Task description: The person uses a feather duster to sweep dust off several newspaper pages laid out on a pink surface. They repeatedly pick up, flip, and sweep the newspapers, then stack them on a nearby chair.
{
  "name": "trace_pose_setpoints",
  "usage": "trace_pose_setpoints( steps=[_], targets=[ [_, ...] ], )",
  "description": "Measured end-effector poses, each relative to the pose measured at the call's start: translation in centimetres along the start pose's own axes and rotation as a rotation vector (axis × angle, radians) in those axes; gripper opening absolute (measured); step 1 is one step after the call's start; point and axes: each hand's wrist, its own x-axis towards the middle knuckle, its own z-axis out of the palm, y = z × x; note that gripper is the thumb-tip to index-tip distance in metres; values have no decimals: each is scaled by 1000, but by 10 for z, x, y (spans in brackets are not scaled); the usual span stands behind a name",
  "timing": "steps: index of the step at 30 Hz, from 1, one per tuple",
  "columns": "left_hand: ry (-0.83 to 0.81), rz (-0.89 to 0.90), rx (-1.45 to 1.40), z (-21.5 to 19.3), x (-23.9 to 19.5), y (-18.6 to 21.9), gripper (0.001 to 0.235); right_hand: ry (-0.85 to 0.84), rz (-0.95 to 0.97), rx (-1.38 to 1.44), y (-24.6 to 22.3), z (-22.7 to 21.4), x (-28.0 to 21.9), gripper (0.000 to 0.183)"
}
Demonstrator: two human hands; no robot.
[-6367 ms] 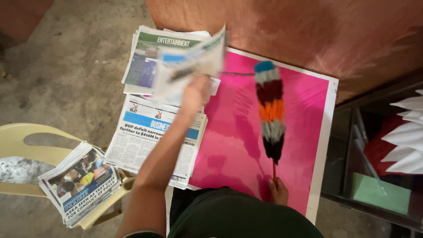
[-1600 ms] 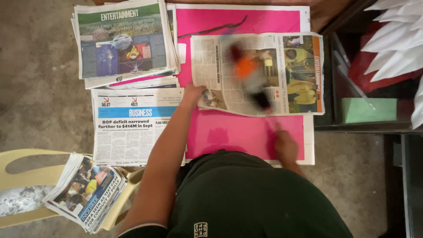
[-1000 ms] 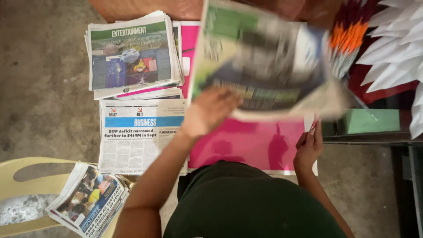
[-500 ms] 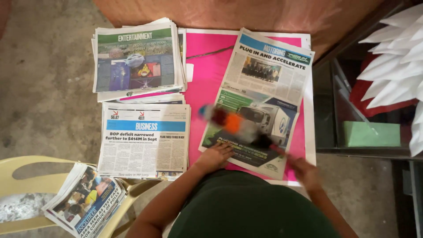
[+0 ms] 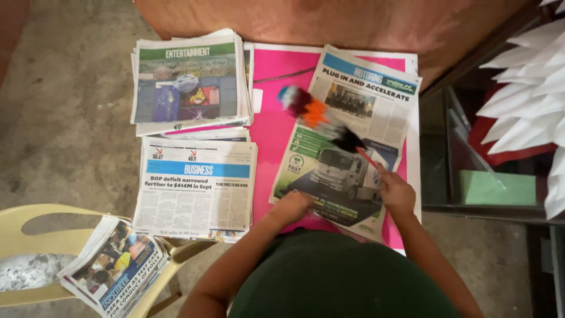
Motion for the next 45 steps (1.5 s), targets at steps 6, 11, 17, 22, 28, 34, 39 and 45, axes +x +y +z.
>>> trace_pose_setpoints(
  steps=[6,11,17,22,28,34,39,45],
  targets=[
    [18,-14,-20,8,8,-9,11,193,355,148,112,46,-6,44],
    [31,-93,-257,-7,12,-1,11,323,312,481,163,74,-48,37],
    [43,-257,-172,-13,14,-1,38,176,631,821,113,84,-104,35],
    [45,-364,-314,-1,4,-11,40,173,701,819,64,69,-104,42],
    [200,-356,-395,-10,-4,-15,30,135,686,784,32,39,-89,36],
    [202,-356,-437,-20,-6,-6,32,173,753,1034,32,57,-88,43],
    [51,-604,-508,-23,-2,7,46,236,624,848,41,77,-86,45],
    [150,-441,-308,-21,1,9,50,215,658,903,38,70,-84,48]
  ],
)
